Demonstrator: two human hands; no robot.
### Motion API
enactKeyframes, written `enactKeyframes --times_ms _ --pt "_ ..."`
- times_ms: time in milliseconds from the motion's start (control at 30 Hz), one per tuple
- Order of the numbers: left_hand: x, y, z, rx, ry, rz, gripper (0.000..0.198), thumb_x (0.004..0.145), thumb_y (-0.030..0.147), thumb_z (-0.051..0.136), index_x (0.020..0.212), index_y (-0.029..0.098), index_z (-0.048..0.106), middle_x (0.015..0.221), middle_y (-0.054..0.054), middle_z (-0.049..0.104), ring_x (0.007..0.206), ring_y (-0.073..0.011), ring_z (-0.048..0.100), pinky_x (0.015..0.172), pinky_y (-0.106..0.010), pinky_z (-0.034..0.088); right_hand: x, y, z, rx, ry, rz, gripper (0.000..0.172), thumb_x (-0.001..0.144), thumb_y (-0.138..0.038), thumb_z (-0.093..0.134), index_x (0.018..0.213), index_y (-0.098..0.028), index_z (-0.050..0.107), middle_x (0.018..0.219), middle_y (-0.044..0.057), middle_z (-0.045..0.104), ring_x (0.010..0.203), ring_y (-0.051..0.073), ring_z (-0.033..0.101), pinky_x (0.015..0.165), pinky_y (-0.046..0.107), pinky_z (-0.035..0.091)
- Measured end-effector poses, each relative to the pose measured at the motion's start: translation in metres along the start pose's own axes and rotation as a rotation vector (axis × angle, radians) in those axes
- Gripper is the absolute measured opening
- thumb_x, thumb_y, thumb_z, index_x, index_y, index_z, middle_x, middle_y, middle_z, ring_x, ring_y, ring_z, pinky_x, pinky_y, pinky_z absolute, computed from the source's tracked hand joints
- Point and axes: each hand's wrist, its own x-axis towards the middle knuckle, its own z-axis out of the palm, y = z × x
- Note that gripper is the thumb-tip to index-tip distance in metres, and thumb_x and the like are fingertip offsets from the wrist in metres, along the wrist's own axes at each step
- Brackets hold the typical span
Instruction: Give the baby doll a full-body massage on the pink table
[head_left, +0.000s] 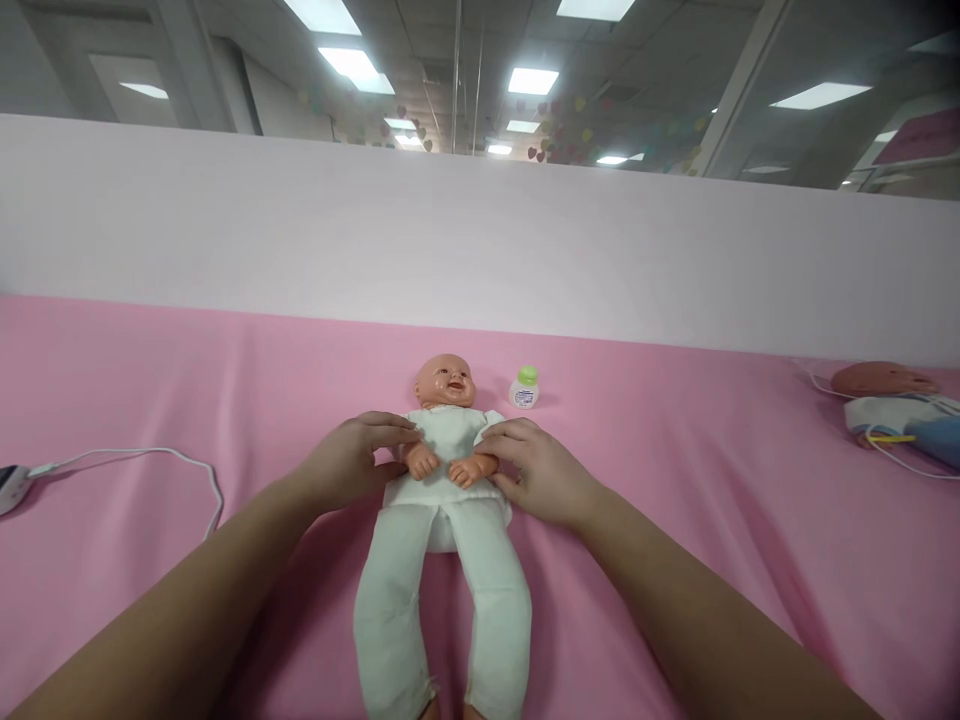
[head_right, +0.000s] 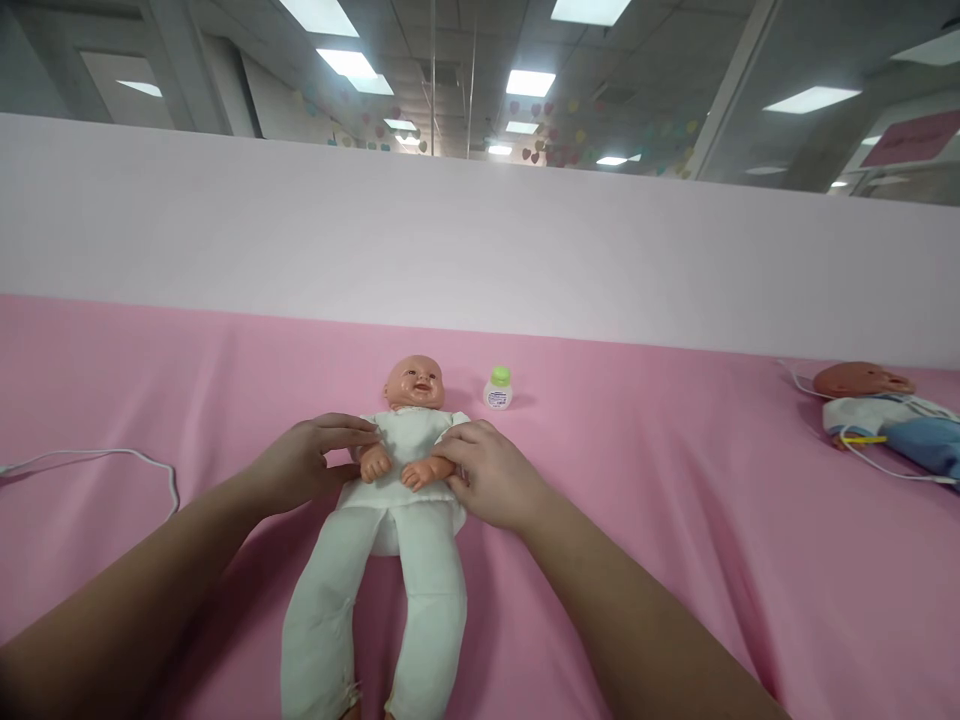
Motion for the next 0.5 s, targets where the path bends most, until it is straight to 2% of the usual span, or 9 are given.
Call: enactKeyframes --times_ms 100,233,300,400,500 --pt "0.000 -0.002 0.002 0.063 -0.025 0.032 0.035 0.086 0.042 0.071 0.119 0.033 0.080 0.128 -0.005 0.075 0.122 -0.0316 0.067 0.106 -0.044 0.053 0.000 -0.001 0.003 -0.018 -0.006 0.012 0.031 0.084 -0.005 0.065 0.106 -0.025 0.073 0.114 0.006 0.071 0.111 0.026 0.064 0.096 0.046 0.056" --pt "0.000 0.000 0.003 0.073 0.025 0.008 0.032 0.087 0.040 0.071 0.118 0.031 0.077 0.122 -0.005 0.077 0.112 -0.0305 0.070 0.099 -0.043 0.056 0.001 -0.001 0.006 -0.006 0.039 0.047 0.031 0.083 -0.008 0.068 0.109 -0.025 0.071 0.113 0.007 0.072 0.112 0.028 0.064 0.098 0.048 0.054" --pt "0.000 0.001 0.003 0.009 0.083 -0.071 0.032 0.087 0.038 0.072 0.118 0.031 0.075 0.119 -0.003 0.077 0.108 -0.0289 0.071 0.095 -0.041 0.057 0.001 0.002 0.006 0.041 0.092 0.088 0.027 0.085 -0.013 0.068 0.108 -0.025 0.070 0.110 0.006 0.074 0.107 0.027 0.066 0.094 0.046 0.056" --pt "0.001 -0.002 0.002 -0.166 0.199 -0.238 0.032 0.085 0.037 0.072 0.117 0.030 0.072 0.118 -0.002 0.076 0.107 -0.0272 0.072 0.095 -0.038 0.058 0.000 0.013 0.004 0.170 0.251 0.253 0.022 0.088 -0.028 0.069 0.110 -0.026 0.066 0.109 0.005 0.075 0.098 0.025 0.070 0.082 0.040 0.059" --pt "0.003 -0.015 0.000 -0.316 0.316 -0.420 0.030 0.082 0.040 0.075 0.108 0.025 0.069 0.108 -0.004 0.076 0.105 -0.0285 0.073 0.093 -0.039 0.060 -0.002 0.034 0.001 0.292 0.443 0.478 0.038 0.088 -0.040 0.069 0.121 -0.025 0.060 0.113 0.006 0.075 0.098 0.025 0.072 0.080 0.038 0.061"
